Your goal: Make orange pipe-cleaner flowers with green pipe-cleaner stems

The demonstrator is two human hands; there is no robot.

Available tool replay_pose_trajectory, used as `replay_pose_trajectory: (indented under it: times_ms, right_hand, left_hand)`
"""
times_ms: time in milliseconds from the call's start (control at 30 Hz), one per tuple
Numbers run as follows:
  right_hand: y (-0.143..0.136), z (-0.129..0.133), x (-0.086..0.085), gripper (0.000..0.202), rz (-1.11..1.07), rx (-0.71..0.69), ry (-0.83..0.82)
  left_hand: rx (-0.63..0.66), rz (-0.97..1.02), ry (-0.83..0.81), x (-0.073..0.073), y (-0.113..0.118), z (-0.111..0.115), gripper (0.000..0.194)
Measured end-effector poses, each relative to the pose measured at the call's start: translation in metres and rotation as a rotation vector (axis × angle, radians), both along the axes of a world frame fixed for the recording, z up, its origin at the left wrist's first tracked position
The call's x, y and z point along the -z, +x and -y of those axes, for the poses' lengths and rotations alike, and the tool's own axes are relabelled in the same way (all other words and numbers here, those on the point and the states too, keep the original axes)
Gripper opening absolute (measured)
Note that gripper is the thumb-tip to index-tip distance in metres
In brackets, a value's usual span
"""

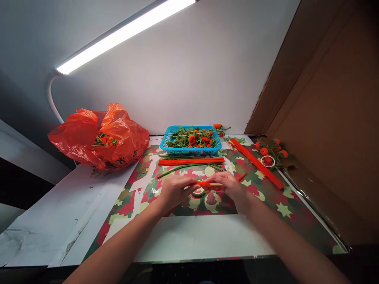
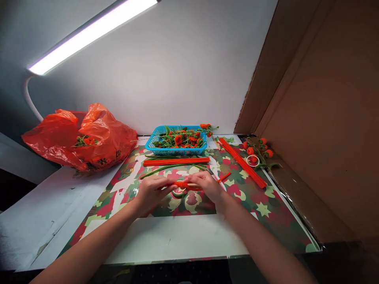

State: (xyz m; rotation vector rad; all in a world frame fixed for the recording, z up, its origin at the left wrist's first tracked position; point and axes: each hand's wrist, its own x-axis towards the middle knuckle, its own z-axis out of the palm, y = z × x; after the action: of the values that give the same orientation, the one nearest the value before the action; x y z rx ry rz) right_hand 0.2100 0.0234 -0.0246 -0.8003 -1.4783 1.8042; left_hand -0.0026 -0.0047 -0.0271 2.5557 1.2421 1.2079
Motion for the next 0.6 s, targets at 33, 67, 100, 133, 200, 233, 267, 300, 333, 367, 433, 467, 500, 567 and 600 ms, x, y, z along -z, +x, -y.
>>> replay_pose_trajectory:
  times_ms: [33, 67, 100, 133, 200, 233, 267, 300, 333, 367, 433, 467, 500, 567, 600]
  right_hand:
    - [0.002, -0.002, 0.0, 0.036, 0.017, -0.025, -0.025]
    - [0.003, -0.003, 0.001, 0.034, 0.046, -0.044, -0.043]
    - [0.004, -0.003, 0.001, 0.033, 0.078, -0.062, -0.053]
    - [0.005, -0.004, 0.001, 0.032, 0.107, -0.079, -0.059]
    - [0.004, -0.003, 0.001, 0.033, 0.149, -0.103, -0.092]
    - [0.004, -0.002, -0.001, 0.034, 0.164, -0.12, -0.112]
    - [0.004, -0.001, -0.002, 0.036, 0.179, -0.15, -0.124]
    - [0.004, 0.0, -0.004, 0.037, 0.196, -0.193, -0.12]
    - [0.004, 0.001, -0.006, 0.036, 0.216, -0.237, -0.101]
    - [0.004, 0.002, -0.008, 0.034, 0.241, -0.275, -0.066]
    - [0.005, 0.004, -0.011, 0.028, 0.32, -0.307, 0.016]
    - [0.005, 0.005, -0.011, 0.025, 0.369, -0.303, 0.049]
    - [0.006, 0.006, -0.012, 0.022, 0.414, -0.294, 0.075]
    - [0.006, 0.007, -0.011, 0.016, 0.464, -0.281, 0.11]
    - [0.006, 0.008, -0.011, 0.013, 0.465, -0.275, 0.121]
  left_hand:
    - [0.004, -0.056, 0.086, 0.0, -0.001, 0.0, 0.028]
    - [0.012, -0.113, 0.158, 0.0, -0.001, 0.0, 0.027]
    - [0.024, -0.17, 0.216, -0.001, -0.002, 0.0, 0.027]
    - [0.037, -0.22, 0.264, -0.001, -0.002, 0.0, 0.028]
    - [0.062, -0.29, 0.337, -0.001, -0.002, 0.0, 0.029]
    - [0.071, -0.311, 0.363, -0.001, -0.001, 0.0, 0.029]
    - [0.072, -0.326, 0.381, -0.001, -0.001, 0.0, 0.028]
    - [0.068, -0.334, 0.393, 0.0, 0.0, 0.0, 0.027]
    - [0.062, -0.338, 0.4, 0.001, 0.0, 0.001, 0.027]
    - [0.055, -0.339, 0.406, 0.001, 0.001, 0.001, 0.026]
    - [0.047, -0.342, 0.412, 0.003, 0.002, 0.002, 0.027]
    - [0.045, -0.345, 0.412, 0.003, 0.003, 0.002, 0.027]
    - [0.044, -0.349, 0.411, 0.004, 0.003, 0.002, 0.028]
    - [0.043, -0.355, 0.404, 0.005, 0.003, 0.002, 0.028]
    - [0.043, -0.355, 0.4, 0.006, 0.003, 0.001, 0.027]
